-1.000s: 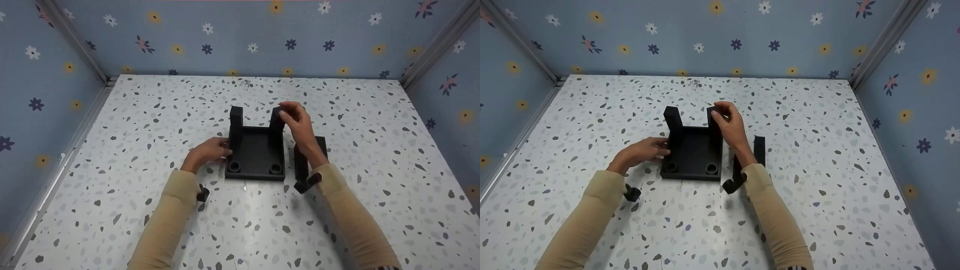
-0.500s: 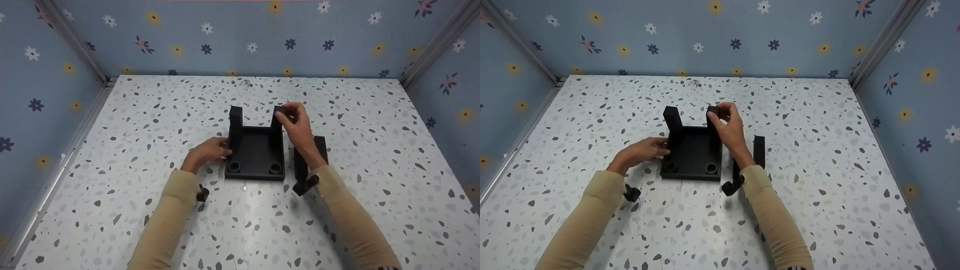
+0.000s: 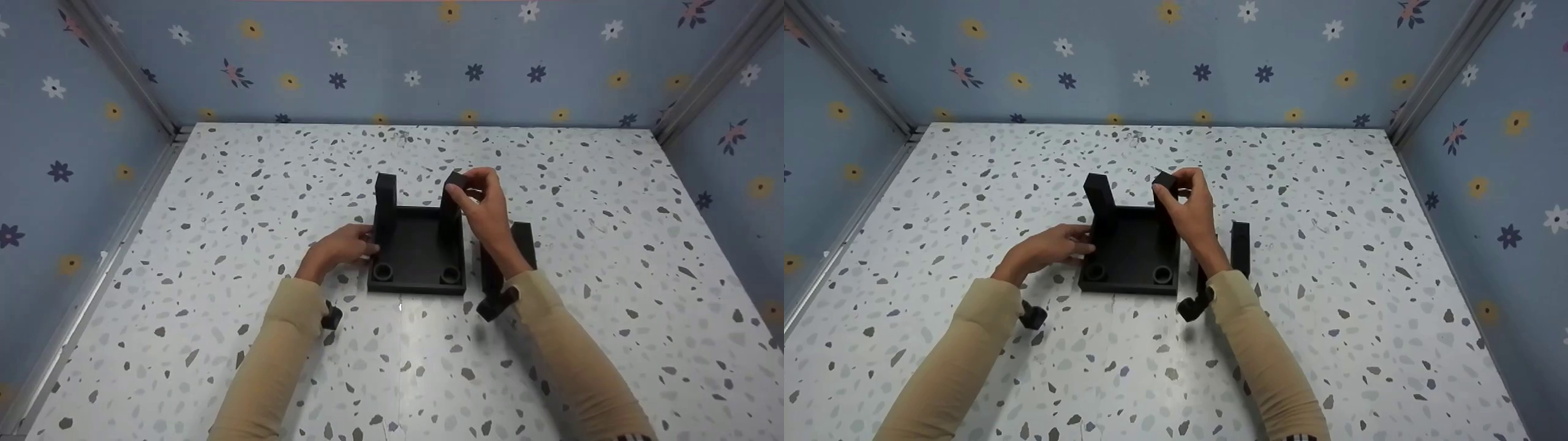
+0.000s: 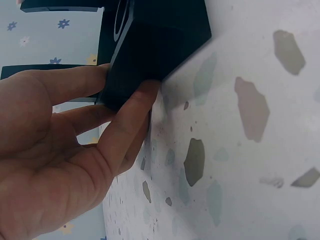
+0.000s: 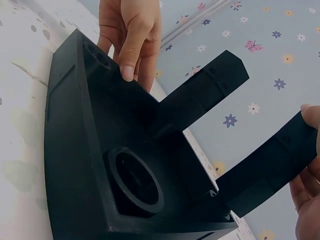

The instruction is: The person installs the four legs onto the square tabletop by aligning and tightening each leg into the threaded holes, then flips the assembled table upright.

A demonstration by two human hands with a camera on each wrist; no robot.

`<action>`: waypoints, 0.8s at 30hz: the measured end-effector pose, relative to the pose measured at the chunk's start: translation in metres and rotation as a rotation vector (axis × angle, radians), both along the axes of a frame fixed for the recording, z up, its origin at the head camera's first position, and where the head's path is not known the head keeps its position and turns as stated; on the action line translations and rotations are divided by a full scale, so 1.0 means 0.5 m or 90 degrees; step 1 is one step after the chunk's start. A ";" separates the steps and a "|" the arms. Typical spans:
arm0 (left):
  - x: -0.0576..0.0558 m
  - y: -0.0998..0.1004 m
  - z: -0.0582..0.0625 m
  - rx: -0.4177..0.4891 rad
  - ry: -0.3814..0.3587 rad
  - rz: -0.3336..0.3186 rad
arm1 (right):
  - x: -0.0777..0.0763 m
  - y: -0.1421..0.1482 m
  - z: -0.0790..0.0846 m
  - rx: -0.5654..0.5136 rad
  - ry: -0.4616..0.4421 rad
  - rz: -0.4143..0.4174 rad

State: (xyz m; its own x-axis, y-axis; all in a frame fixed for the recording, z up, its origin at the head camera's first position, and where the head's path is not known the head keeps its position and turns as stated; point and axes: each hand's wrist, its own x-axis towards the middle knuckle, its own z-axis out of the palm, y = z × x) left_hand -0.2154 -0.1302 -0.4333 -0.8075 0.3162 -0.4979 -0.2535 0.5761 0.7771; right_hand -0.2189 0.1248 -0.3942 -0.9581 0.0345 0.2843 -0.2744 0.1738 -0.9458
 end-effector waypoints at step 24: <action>0.001 0.000 0.001 0.009 0.006 0.002 | -0.054 0.042 -0.033 -0.114 -0.024 0.187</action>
State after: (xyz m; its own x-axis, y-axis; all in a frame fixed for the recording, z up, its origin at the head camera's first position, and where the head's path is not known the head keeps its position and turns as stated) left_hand -0.2149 -0.1302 -0.4330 -0.8134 0.3203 -0.4855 -0.2483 0.5636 0.7878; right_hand -0.2461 0.1460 -0.4106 -0.9443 -0.1975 0.2632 -0.2526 -0.0773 -0.9645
